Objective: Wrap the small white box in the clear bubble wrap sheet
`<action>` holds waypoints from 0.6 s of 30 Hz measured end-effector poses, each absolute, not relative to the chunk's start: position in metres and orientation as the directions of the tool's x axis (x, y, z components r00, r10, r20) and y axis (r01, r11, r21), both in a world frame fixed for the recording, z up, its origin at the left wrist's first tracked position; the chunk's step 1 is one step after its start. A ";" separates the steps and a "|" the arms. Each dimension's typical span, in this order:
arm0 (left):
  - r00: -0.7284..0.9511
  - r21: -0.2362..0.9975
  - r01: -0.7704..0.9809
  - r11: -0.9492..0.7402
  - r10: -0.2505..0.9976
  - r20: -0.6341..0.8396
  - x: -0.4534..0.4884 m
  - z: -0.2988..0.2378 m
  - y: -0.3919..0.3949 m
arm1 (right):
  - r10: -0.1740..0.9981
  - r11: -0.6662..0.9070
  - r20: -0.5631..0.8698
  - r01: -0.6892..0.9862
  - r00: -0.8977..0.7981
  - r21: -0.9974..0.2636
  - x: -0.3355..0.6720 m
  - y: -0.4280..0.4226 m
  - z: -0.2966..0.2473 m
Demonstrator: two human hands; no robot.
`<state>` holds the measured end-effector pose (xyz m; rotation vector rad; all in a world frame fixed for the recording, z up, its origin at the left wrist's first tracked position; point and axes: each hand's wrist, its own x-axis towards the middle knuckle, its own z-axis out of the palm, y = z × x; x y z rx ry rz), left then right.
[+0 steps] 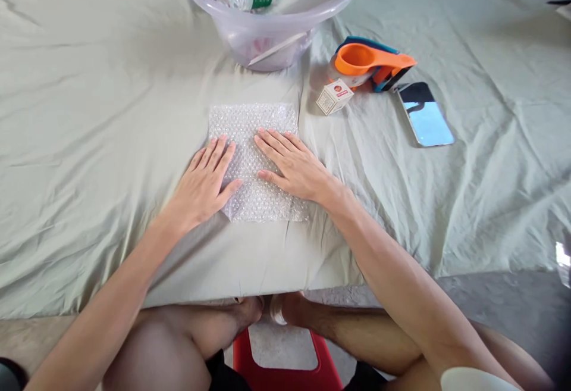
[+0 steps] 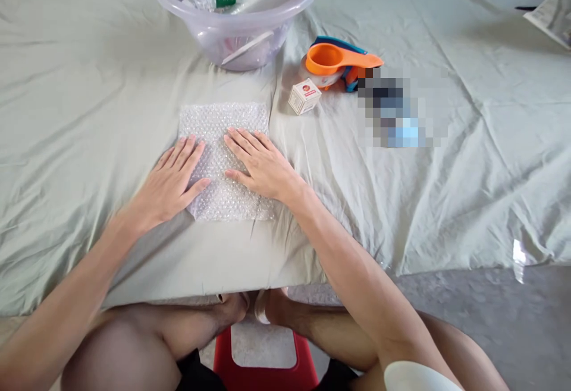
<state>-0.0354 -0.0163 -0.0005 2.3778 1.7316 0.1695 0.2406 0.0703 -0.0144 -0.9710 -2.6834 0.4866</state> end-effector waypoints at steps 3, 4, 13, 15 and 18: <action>0.231 0.219 0.949 -0.224 0.973 -0.007 -0.039 0.003 -0.047 | 0.657 0.718 0.105 0.577 -0.746 -0.390 0.240 0.071 -0.014; 0.203 0.224 0.954 -0.200 0.979 0.010 -0.039 0.005 -0.060 | 0.658 0.717 0.102 0.579 -0.746 -0.388 0.239 0.071 -0.014; 0.365 0.076 0.924 -0.374 0.925 0.104 -0.049 0.028 -0.151 | 0.655 0.720 0.106 0.575 -0.748 -0.388 0.239 0.072 -0.016; 0.311 0.048 0.946 -0.320 0.941 0.130 -0.042 0.044 -0.148 | 0.655 0.717 0.097 0.576 -0.750 -0.391 0.239 0.072 -0.016; 0.310 0.055 0.945 -0.322 0.938 0.152 -0.018 0.063 -0.109 | 0.642 0.723 0.096 0.560 -0.760 -0.404 0.240 0.073 -0.015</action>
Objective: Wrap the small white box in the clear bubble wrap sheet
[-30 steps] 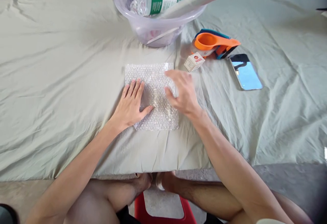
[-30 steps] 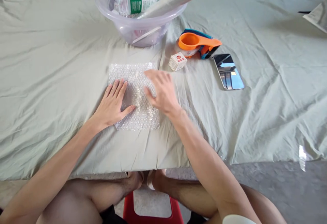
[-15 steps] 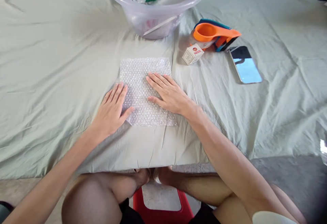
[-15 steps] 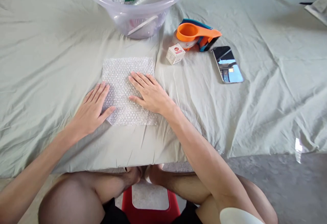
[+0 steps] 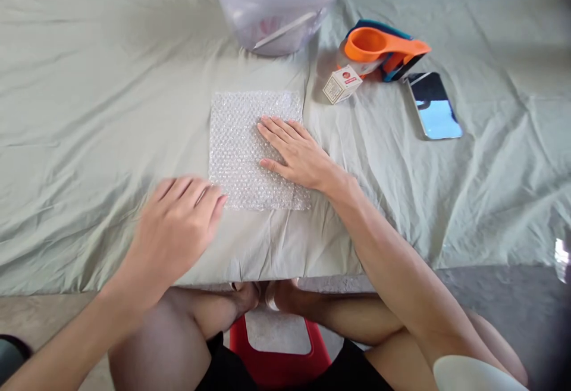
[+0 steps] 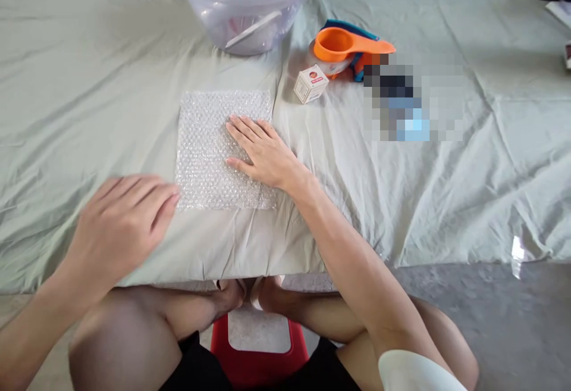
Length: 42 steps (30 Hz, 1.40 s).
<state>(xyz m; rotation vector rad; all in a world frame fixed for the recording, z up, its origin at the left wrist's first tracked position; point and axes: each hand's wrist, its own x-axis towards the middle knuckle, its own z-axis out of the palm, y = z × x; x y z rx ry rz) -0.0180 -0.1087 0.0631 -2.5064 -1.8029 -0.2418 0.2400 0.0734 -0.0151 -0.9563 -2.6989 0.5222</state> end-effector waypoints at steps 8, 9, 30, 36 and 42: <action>0.384 0.251 0.896 -0.367 0.923 -0.019 -0.020 0.012 0.037 | 0.624 0.734 0.120 0.527 -0.772 -0.428 0.245 0.077 -0.010; 0.379 0.250 0.900 -0.358 0.924 -0.040 -0.026 0.006 0.040 | 0.623 0.733 0.112 0.529 -0.774 -0.428 0.245 0.078 -0.009; 0.216 0.285 0.923 -0.259 0.961 0.175 -0.035 0.003 0.023 | 0.752 0.641 0.109 0.681 -0.650 -0.355 0.255 0.078 -0.015; 0.304 0.209 0.931 -0.300 0.953 0.015 -0.042 0.002 0.023 | 0.750 0.640 0.110 0.671 -0.653 -0.375 0.254 0.080 -0.019; 0.315 0.205 0.930 -0.305 0.949 -0.016 -0.047 -0.002 0.025 | 0.913 0.366 0.337 0.827 -0.231 -0.427 0.263 0.095 -0.013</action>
